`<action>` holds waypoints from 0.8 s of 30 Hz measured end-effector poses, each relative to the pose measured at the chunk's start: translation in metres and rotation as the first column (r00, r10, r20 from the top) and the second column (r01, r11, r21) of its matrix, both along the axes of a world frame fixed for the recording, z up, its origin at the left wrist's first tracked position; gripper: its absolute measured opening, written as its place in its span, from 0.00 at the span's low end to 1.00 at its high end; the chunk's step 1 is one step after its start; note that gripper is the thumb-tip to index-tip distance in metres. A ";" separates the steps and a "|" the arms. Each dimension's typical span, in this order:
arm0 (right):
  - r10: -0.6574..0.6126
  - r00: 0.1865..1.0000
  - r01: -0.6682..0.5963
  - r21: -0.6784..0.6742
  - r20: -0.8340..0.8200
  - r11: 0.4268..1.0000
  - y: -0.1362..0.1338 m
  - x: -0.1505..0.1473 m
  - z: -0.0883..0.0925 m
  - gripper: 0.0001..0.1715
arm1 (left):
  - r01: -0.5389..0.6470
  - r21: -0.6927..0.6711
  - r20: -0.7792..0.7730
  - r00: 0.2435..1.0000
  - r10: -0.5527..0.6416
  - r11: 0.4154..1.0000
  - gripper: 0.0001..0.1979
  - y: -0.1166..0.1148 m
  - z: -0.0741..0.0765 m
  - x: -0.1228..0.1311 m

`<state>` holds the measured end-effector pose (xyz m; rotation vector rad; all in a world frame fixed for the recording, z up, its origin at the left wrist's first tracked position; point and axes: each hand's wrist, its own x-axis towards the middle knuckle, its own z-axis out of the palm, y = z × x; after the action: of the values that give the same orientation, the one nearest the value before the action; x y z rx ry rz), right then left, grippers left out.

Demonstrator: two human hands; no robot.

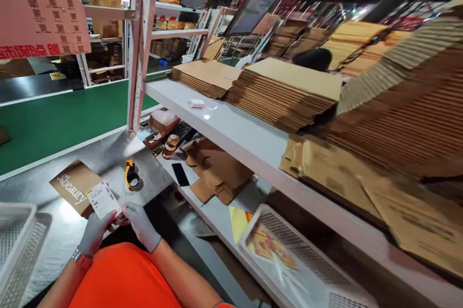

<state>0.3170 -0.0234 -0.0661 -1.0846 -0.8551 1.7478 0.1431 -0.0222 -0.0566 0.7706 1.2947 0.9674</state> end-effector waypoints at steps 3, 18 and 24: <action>-0.004 0.997 0.000 -0.054 -0.071 0.999 -0.012 0.033 0.008 0.36 | 0.010 0.001 -0.021 1.000 -0.010 1.000 0.34 -0.007 0.000 0.028; -0.105 0.986 0.091 -0.107 -0.129 0.990 -0.058 0.130 -0.007 0.35 | 0.078 -0.072 -0.131 0.988 -0.086 0.994 0.37 -0.039 0.029 0.132; -0.136 0.985 0.127 -0.082 -0.107 0.988 -0.071 0.146 -0.027 0.37 | 0.201 -0.039 -0.124 0.971 -0.204 0.979 0.33 -0.049 0.014 0.146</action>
<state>0.4628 -0.0942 -0.0927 -1.0566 -0.6393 1.7233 0.2892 -0.0713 -0.0425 0.9371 1.3077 0.7455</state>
